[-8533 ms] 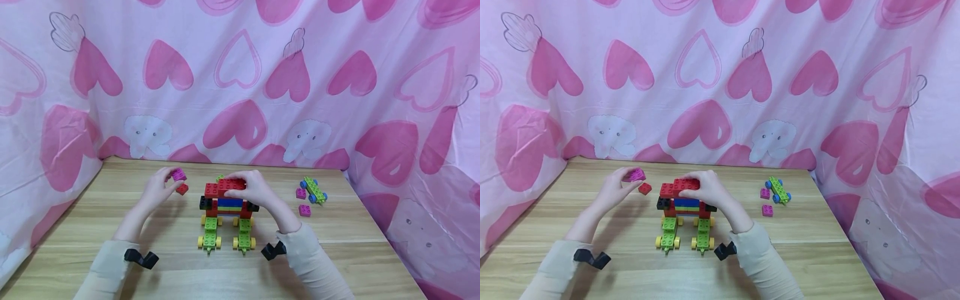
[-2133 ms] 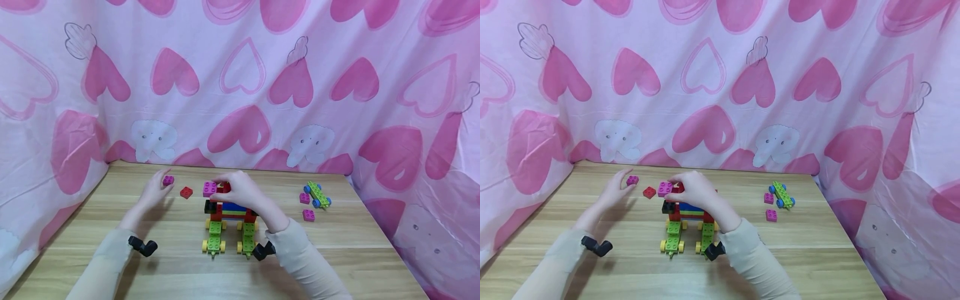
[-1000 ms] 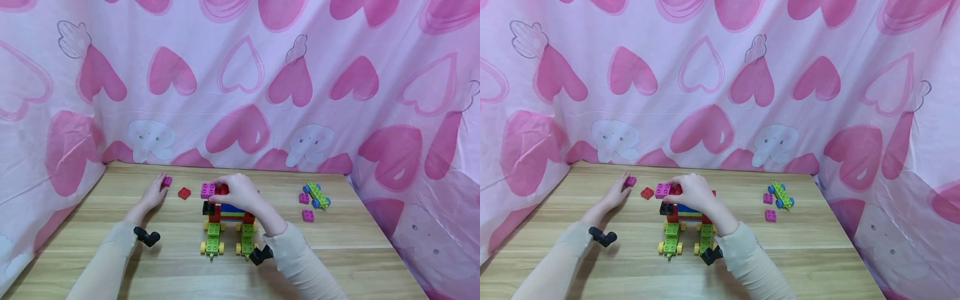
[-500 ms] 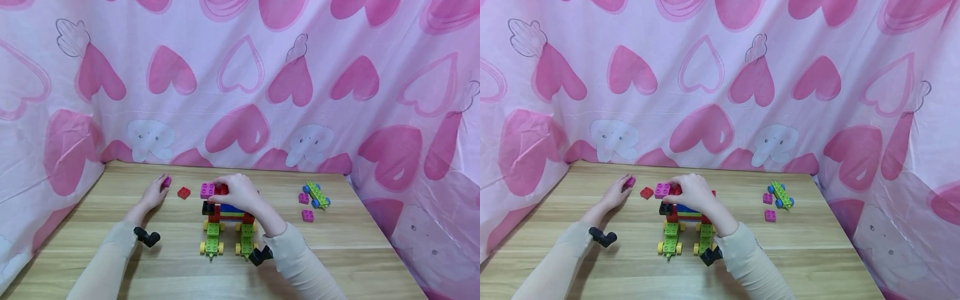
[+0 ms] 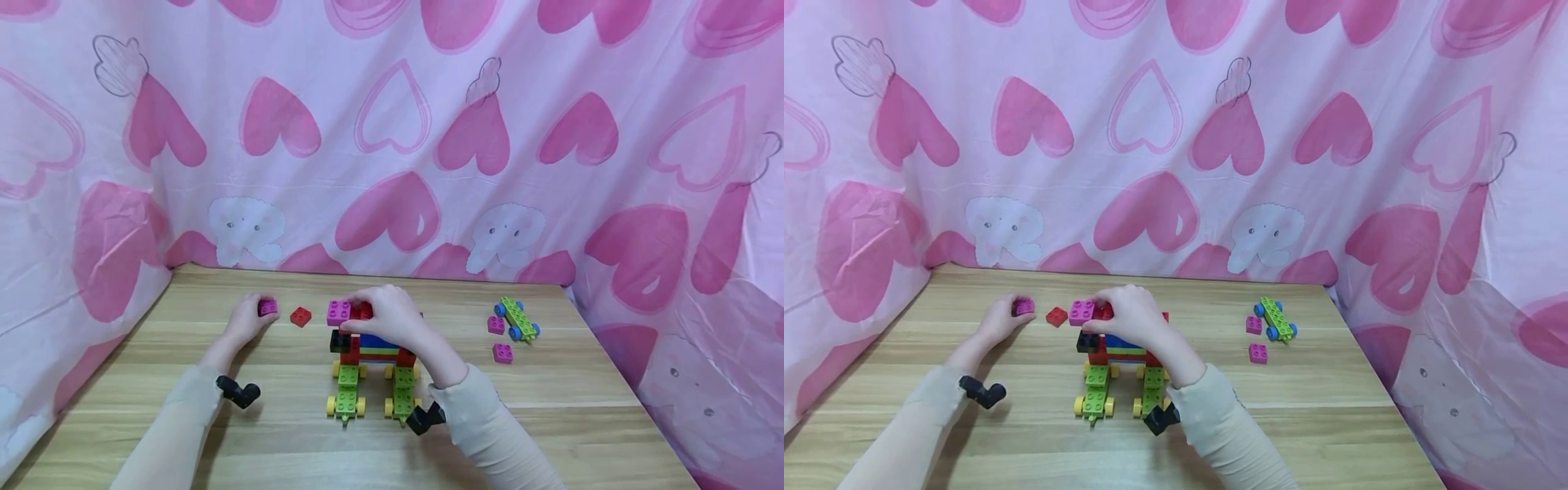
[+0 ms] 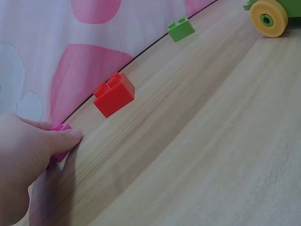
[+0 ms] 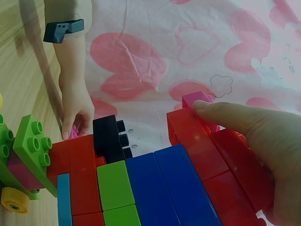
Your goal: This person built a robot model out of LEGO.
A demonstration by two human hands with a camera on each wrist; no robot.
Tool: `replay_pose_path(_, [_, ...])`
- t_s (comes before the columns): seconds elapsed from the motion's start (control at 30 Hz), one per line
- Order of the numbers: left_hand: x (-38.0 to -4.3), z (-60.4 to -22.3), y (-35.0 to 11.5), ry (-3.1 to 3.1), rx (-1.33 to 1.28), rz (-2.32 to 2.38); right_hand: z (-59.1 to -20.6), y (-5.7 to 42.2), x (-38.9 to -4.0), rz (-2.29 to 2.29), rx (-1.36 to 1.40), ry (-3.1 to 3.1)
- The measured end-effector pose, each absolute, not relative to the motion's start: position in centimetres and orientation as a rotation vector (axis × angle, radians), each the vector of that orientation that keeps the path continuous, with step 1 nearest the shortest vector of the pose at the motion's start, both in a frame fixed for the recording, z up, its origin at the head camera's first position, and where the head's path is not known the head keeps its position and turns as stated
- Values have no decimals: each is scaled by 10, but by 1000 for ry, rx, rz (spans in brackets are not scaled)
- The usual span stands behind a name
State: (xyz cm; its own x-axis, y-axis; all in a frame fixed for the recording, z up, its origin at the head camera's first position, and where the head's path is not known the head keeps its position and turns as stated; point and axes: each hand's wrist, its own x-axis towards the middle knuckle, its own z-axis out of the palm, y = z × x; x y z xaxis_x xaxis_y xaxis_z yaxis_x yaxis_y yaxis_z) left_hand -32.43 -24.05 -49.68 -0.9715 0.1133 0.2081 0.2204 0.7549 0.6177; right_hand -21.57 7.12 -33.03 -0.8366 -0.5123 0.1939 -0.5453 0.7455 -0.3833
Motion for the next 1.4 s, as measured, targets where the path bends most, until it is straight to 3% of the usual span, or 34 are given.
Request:
replay_pose_path(0.6, [-313, -489, -233, -2789, -264, -1048, -331, 72, -215, 651, 872, -2872])
replay_pose_path(0.93, [-300, -442, -207, -2680, -348, -1130, -331, 72, -215, 669, 870, -2867])
replay_pose_path(1.4, [-247, -374, -167, -2503, -564, -1064, -331, 72, -215, 678, 869, -2860])
